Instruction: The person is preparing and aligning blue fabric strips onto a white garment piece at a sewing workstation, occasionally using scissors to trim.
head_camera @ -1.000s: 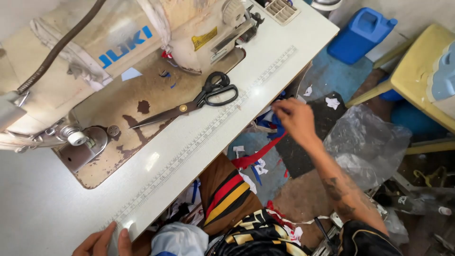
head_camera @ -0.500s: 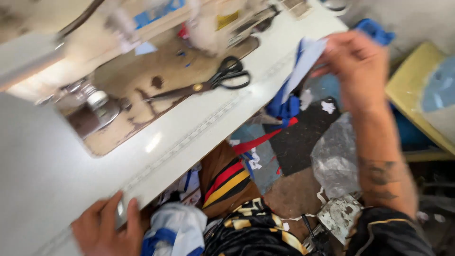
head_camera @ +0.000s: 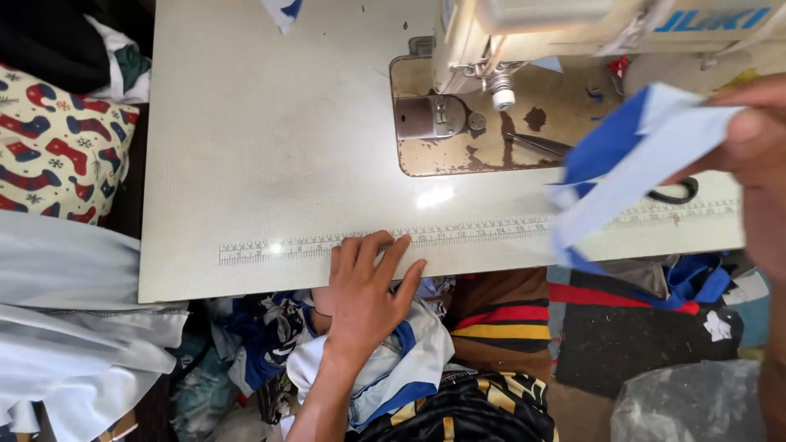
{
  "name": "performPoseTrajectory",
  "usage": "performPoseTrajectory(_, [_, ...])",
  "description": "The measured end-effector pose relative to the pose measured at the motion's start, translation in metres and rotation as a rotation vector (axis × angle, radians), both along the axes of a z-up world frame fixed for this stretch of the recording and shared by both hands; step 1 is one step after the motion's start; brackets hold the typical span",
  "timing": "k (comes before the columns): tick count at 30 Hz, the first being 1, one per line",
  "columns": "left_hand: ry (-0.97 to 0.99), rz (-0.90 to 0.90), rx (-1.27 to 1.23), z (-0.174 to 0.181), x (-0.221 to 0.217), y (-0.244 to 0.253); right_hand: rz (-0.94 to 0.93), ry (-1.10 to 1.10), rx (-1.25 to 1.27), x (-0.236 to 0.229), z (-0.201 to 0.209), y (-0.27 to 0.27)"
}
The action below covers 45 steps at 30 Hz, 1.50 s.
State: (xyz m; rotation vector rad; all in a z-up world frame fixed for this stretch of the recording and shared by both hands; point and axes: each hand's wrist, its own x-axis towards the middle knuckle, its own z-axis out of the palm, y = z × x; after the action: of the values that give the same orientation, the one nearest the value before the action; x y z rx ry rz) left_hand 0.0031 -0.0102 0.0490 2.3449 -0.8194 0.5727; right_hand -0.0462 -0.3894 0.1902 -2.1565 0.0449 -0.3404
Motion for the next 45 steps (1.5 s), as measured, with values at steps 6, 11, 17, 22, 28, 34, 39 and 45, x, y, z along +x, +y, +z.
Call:
performPoseTrajectory(6, [0.038, -0.039, 0.028, -0.002, 0.001, 0.005, 0.156, -0.007, 0.085, 0.034, 0.053, 0.117])
performPoseTrajectory(11, [0.027, -0.027, 0.000, -0.003, -0.001, 0.004, 0.148, 0.065, 0.001, 0.032, 0.035, 0.115])
performPoseTrajectory(17, [0.141, -0.039, -0.106, 0.006, -0.004, 0.006, 0.177, 0.192, 0.040, 0.032, -0.002, 0.115])
performPoseTrajectory(22, [0.580, -0.190, -0.337, 0.038, -0.015, 0.022, 0.373, 0.187, 0.101, 0.025, -0.021, 0.173])
performPoseTrajectory(28, [0.691, -0.384, -0.597, 0.006, -0.031, 0.062, 0.656, 0.078, 0.133, 0.016, -0.025, 0.208])
performPoseTrajectory(34, [0.941, 0.272, -1.009, -0.022, -0.062, 0.140, 0.194, -0.106, -0.818, 0.035, -0.091, 0.089])
performPoseTrajectory(39, [0.811, 0.310, -1.245, 0.009, -0.068, 0.154, -0.105, -0.026, -1.120, 0.028, -0.119, 0.021])
performPoseTrajectory(45, [0.892, 0.461, -1.167, 0.042, -0.066, 0.127, 0.262, -0.240, -0.694, 0.023, -0.123, 0.130])
